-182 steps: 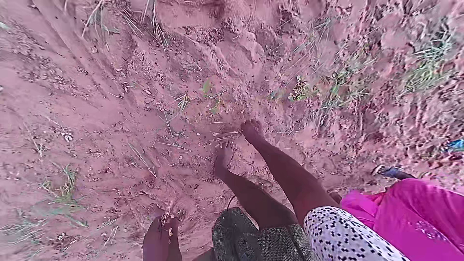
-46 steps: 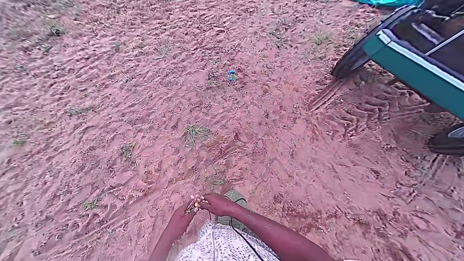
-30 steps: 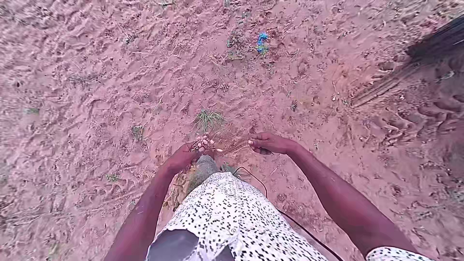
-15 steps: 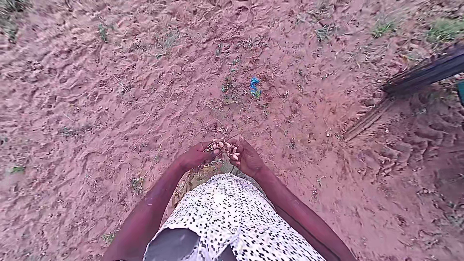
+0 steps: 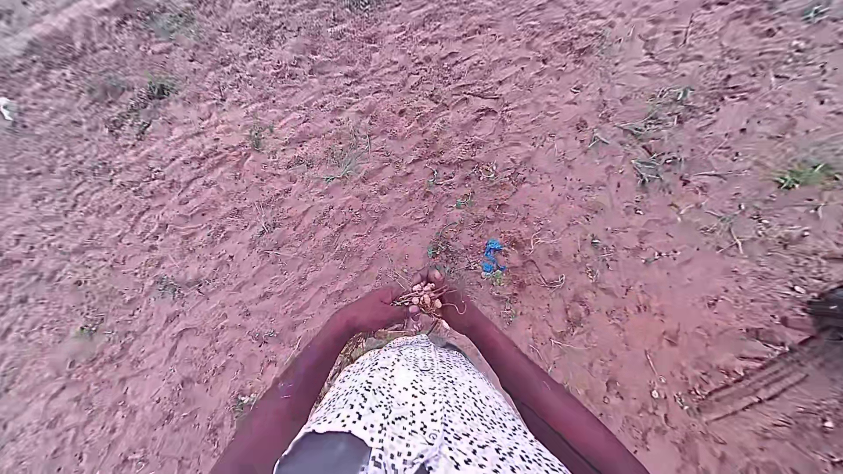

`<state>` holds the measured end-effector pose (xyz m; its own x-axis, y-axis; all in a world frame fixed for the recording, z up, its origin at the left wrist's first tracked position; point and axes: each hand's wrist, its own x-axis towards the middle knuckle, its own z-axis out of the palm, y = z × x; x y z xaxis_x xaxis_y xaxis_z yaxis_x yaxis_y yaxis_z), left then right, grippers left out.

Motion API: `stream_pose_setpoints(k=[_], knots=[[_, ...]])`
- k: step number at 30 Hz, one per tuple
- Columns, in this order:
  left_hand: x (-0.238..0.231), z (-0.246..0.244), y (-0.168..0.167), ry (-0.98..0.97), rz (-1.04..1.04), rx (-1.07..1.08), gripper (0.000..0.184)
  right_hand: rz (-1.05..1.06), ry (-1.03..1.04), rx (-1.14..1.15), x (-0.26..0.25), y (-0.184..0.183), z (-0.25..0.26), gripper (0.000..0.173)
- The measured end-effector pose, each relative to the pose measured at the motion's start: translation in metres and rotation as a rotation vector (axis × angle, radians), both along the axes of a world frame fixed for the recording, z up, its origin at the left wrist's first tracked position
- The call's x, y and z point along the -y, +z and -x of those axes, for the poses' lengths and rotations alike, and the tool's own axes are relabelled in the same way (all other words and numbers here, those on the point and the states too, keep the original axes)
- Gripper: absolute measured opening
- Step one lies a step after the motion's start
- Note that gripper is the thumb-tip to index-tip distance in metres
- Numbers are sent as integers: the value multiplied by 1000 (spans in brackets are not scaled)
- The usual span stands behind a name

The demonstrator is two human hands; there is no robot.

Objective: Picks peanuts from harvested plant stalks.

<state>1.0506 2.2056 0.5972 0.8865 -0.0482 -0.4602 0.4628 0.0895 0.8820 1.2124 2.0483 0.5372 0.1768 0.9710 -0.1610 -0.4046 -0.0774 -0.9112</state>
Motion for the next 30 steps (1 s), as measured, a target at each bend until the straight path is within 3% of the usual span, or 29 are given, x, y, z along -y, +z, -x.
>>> stream_pose_setpoints(k=[4,10,13,18,23,30], knots=[[-50,-70,8,-3,-37,-71,20,38,154,-120,-66,21,-83,21],[-132,-190,-24,24,54,-129,22,69,136,-110,-140,-16,-196,37],[-182,-262,-45,-41,87,-74,21,119,18,-123,-183,-15,-257,24],[-272,-404,-44,-153,-65,11,25,249,-326,106,-261,-11,-373,28],[-353,-494,-23,-200,-279,-14,35,298,-453,366,-343,13,-454,27],[-450,-611,-50,-44,-400,-116,40,466,-517,817,-468,-9,-572,35]])
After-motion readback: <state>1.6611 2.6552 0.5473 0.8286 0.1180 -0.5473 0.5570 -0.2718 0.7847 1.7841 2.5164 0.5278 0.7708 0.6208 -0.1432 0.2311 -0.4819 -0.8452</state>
